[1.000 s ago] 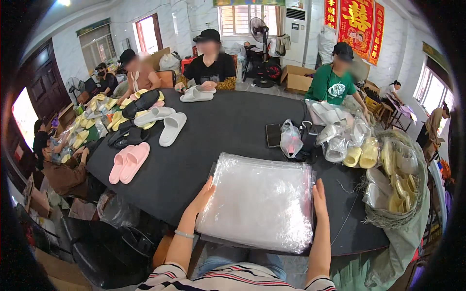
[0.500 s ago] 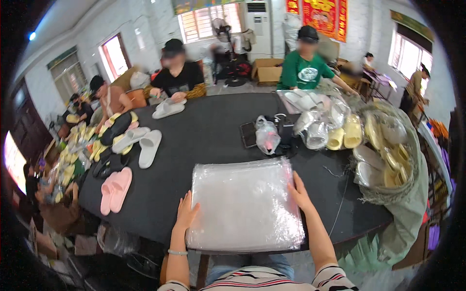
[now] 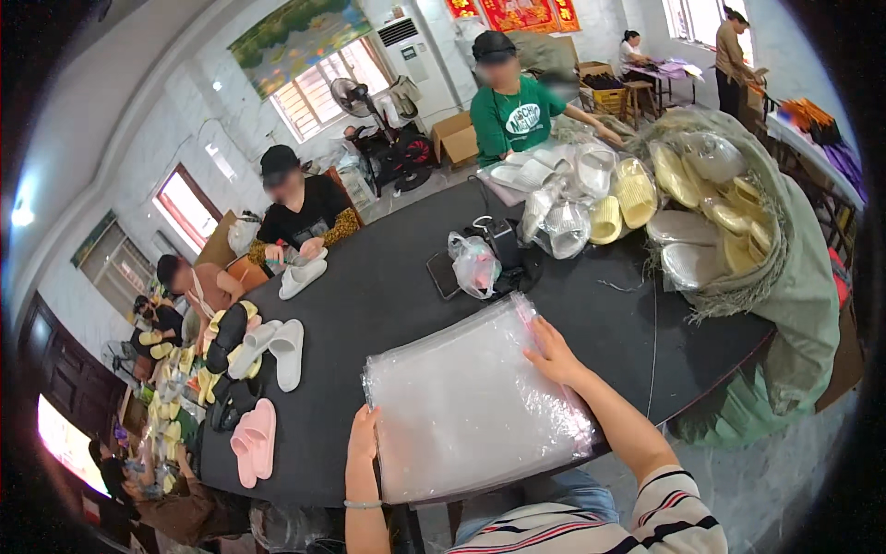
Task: The person places pairs of slippers into clear plastic bags at a work table. They handle multiple pairs of different colors, including black, white, and pink, placing them into bags and arranging them on the table. Other workers are visible in the background performing similar tasks.
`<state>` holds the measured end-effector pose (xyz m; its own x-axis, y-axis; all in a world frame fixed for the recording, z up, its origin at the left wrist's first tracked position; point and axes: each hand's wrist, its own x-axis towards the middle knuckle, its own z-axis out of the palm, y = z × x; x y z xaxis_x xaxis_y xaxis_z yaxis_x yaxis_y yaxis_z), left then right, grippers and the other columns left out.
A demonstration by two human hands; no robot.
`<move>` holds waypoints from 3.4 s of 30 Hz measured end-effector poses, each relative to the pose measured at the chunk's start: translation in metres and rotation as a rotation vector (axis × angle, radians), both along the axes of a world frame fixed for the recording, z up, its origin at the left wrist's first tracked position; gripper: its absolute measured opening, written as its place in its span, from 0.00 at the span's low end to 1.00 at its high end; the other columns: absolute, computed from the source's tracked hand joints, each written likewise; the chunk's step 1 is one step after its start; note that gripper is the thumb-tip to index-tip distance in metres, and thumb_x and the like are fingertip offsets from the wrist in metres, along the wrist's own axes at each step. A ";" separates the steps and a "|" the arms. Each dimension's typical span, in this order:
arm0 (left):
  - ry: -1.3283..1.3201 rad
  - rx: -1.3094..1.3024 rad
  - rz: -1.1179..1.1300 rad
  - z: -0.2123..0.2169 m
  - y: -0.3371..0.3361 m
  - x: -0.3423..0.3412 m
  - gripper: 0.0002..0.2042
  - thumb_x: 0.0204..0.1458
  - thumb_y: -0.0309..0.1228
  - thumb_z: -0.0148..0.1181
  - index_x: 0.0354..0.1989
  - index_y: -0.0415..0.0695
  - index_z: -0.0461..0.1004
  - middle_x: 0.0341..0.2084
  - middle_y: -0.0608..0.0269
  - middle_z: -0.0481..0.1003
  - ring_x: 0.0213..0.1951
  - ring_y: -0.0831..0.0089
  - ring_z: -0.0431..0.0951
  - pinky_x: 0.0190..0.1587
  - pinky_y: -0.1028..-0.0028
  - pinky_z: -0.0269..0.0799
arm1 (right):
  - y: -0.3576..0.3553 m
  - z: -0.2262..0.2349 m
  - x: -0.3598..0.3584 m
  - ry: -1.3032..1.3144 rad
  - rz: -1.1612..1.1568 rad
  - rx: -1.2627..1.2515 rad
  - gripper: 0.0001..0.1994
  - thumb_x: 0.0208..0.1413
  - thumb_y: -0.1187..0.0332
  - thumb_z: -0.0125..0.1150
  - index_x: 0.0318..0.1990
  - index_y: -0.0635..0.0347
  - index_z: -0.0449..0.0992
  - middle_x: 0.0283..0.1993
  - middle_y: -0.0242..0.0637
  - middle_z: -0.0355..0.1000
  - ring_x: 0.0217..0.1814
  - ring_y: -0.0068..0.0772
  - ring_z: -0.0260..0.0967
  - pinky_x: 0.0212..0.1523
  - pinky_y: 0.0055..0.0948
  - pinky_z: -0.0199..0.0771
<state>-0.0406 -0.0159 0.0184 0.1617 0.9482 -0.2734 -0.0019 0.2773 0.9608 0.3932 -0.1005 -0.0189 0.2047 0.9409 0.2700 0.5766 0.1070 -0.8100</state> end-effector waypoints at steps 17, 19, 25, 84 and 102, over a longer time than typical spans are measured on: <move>-0.160 -0.193 -0.107 0.018 0.034 0.006 0.17 0.58 0.34 0.54 0.48 0.32 0.69 0.41 0.51 0.76 0.41 0.61 0.78 0.44 0.63 0.76 | 0.005 -0.016 0.005 -0.075 -0.021 0.119 0.36 0.56 0.56 0.58 0.67 0.66 0.52 0.69 0.59 0.48 0.71 0.57 0.46 0.69 0.43 0.47; -0.158 -0.178 -0.127 0.013 0.036 -0.004 0.16 0.58 0.32 0.54 0.47 0.30 0.70 0.42 0.51 0.76 0.43 0.60 0.78 0.45 0.62 0.75 | 0.007 -0.019 0.005 -0.085 -0.023 0.120 0.36 0.56 0.56 0.58 0.66 0.66 0.52 0.69 0.58 0.49 0.71 0.56 0.46 0.69 0.43 0.48; 0.064 -0.102 -0.117 0.003 0.019 -0.006 0.18 0.50 0.22 0.62 0.49 0.31 0.68 0.40 0.53 0.75 0.40 0.64 0.77 0.41 0.66 0.76 | 0.008 -0.017 0.006 -0.060 0.002 0.111 0.36 0.56 0.56 0.58 0.66 0.66 0.53 0.69 0.56 0.49 0.72 0.55 0.46 0.69 0.43 0.48; 1.109 0.746 -0.032 -0.029 -0.012 0.012 0.40 0.56 0.47 0.52 0.65 0.26 0.46 0.60 0.34 0.59 0.62 0.48 0.61 0.66 0.60 0.51 | 0.160 0.008 0.172 1.209 -0.488 0.474 0.18 0.59 0.66 0.51 0.55 0.62 0.64 0.47 0.42 0.69 0.47 0.38 0.71 0.45 0.35 0.78; 1.010 0.832 -0.014 -0.035 -0.010 0.007 0.34 0.58 0.44 0.49 0.69 0.40 0.47 0.63 0.39 0.55 0.64 0.50 0.58 0.66 0.56 0.49 | -0.079 0.080 0.111 1.621 -0.136 0.559 0.16 0.58 0.71 0.54 0.54 0.60 0.66 0.50 0.38 0.70 0.50 0.34 0.70 0.48 0.30 0.77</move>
<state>-0.0340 -0.0258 -0.0166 0.2425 0.8908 0.3843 0.8140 -0.4024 0.4189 0.5042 -0.1799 0.0612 0.6427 0.7660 -0.0132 -0.7008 0.5809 -0.4141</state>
